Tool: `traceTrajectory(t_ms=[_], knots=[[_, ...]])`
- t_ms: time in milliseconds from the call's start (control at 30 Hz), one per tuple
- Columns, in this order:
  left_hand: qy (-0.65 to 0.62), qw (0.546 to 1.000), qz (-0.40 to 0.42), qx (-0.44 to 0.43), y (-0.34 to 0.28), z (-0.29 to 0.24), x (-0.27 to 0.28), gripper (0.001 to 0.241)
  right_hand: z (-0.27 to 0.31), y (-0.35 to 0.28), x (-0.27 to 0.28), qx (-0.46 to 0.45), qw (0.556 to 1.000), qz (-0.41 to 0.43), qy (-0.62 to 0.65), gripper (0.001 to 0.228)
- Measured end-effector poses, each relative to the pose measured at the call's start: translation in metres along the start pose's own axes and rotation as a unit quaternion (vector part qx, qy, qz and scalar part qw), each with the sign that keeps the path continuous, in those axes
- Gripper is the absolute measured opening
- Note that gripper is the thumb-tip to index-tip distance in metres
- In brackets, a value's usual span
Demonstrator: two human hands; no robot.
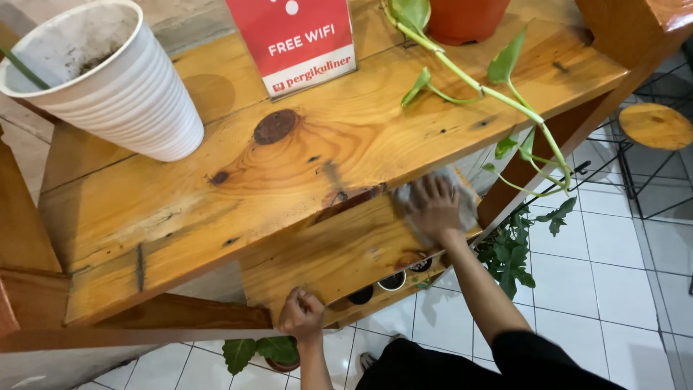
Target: Wiping a wooden shelf with a cloth.
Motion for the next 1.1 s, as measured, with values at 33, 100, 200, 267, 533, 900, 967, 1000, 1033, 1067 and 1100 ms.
traceTrajectory(t_ms=[33,100,200,267,533,900,967,1000,1033,1067,1100], knots=[[0.003,1.0,-0.008,-0.007,0.001,-0.003,0.002,0.01,-0.01,0.013,0.004,-0.005,0.994,-0.097,0.053,0.069],[0.004,1.0,-0.019,-0.014,0.002,-0.008,0.009,0.013,-0.015,0.029,0.011,-0.011,0.975,-0.196,0.104,0.077],[0.004,1.0,-0.021,-0.023,0.002,-0.014,0.015,0.007,0.002,0.031,0.014,-0.151,0.981,-0.001,0.12,0.079],[0.006,0.999,-0.017,-0.026,-0.001,-0.015,0.01,0.008,0.05,0.0,0.049,-0.089,0.982,0.132,0.105,0.083],[-0.002,1.0,-0.018,-0.017,0.008,-0.007,0.004,0.008,0.008,-0.024,0.019,-0.03,0.988,-0.004,0.151,0.079],[0.002,1.0,-0.013,-0.024,0.004,-0.004,0.016,0.006,0.083,-0.036,0.055,-0.054,0.984,0.11,0.13,0.088],[0.011,1.0,-0.002,-0.022,0.007,0.001,0.013,0.008,0.073,-0.057,0.023,0.098,0.986,-0.093,0.1,0.074],[0.009,1.0,-0.004,-0.021,0.004,0.005,0.007,0.008,0.066,-0.057,0.027,0.098,0.986,-0.094,0.098,0.074],[0.009,1.0,0.005,-0.019,0.001,0.011,0.004,0.01,0.055,-0.057,0.024,0.056,0.992,-0.048,0.099,0.077],[0.008,1.0,0.013,-0.016,-0.003,0.016,0.001,0.012,0.043,-0.059,0.02,0.013,0.995,-0.001,0.099,0.08],[0.012,1.0,0.014,-0.015,0.0,0.018,0.005,0.012,0.04,-0.04,0.012,0.016,0.995,0.002,0.1,0.08]])
Point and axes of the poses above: each hand's wrist, its own y-axis towards the middle knuckle, its own x-axis out of the back of the hand, z = x × y, the point moved 7 cm from there along y, towards the middle knuckle, and after that the axes turned 14 degrees about y, right-handed, at the moved point
